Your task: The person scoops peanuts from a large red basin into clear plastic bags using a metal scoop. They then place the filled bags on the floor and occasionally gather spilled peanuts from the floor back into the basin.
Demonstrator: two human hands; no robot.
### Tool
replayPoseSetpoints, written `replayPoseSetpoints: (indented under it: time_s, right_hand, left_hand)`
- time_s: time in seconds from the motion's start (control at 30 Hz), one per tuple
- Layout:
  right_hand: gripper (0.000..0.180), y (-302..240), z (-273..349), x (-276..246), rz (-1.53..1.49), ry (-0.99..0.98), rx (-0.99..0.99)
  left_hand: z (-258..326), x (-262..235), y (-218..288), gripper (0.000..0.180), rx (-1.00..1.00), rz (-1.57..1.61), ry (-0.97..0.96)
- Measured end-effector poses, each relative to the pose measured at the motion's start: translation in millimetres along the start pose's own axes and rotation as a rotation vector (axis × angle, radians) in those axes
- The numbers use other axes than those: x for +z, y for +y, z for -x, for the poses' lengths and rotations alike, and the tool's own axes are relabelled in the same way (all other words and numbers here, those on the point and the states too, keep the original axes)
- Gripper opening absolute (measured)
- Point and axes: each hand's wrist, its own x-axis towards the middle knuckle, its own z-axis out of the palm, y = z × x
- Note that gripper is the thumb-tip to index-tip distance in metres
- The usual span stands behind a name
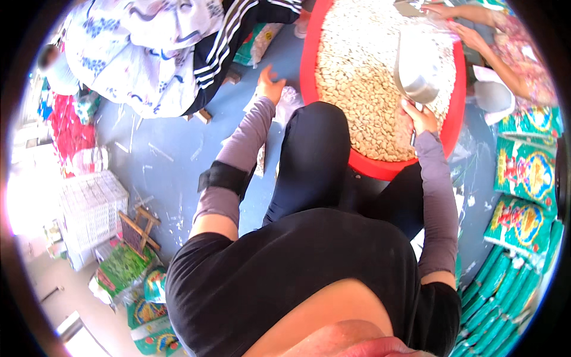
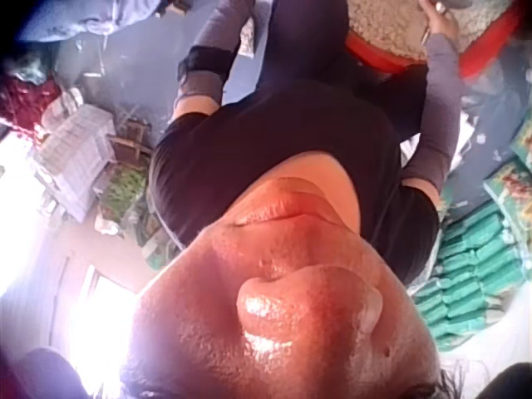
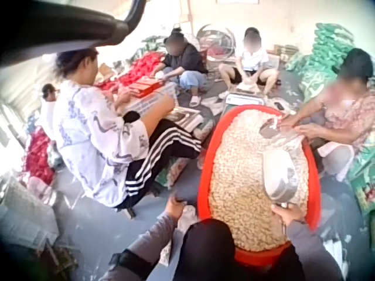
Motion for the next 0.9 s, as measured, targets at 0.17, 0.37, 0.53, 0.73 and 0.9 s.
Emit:
replayPoseSetpoints:
  time_s: [0.17, 0.37, 0.53, 0.73, 0.9]
  right_hand:
    - [0.034, -33.5, 20.1, 41.8, -0.204, -0.194, -0.176]
    - [0.040, -27.3, 22.6, 65.7, -0.493, -0.493, -0.162]
    - [0.059, -25.1, 28.8, 21.4, -0.542, -0.778, -0.250]
    - [0.032, -41.4, 40.6, 20.3, -0.112, -0.379, -0.233]
    - [0.023, -31.6, 16.7, 6.6, -0.209, 0.007, -0.339]
  left_hand:
    - [74.4, -12.8, 268.0, 0.062, 0.292, 0.732, -0.612]
    - [132.3, 31.6, 331.4, 0.062, 0.403, 1.060, -0.692]
    - [123.1, 50.3, 318.5, 0.058, 0.826, 0.400, -0.416]
    - [130.4, 62.5, 307.8, 0.052, 0.997, 0.062, -0.034]
    - [112.6, 76.5, 273.2, 0.028, 0.595, -0.043, -0.256]
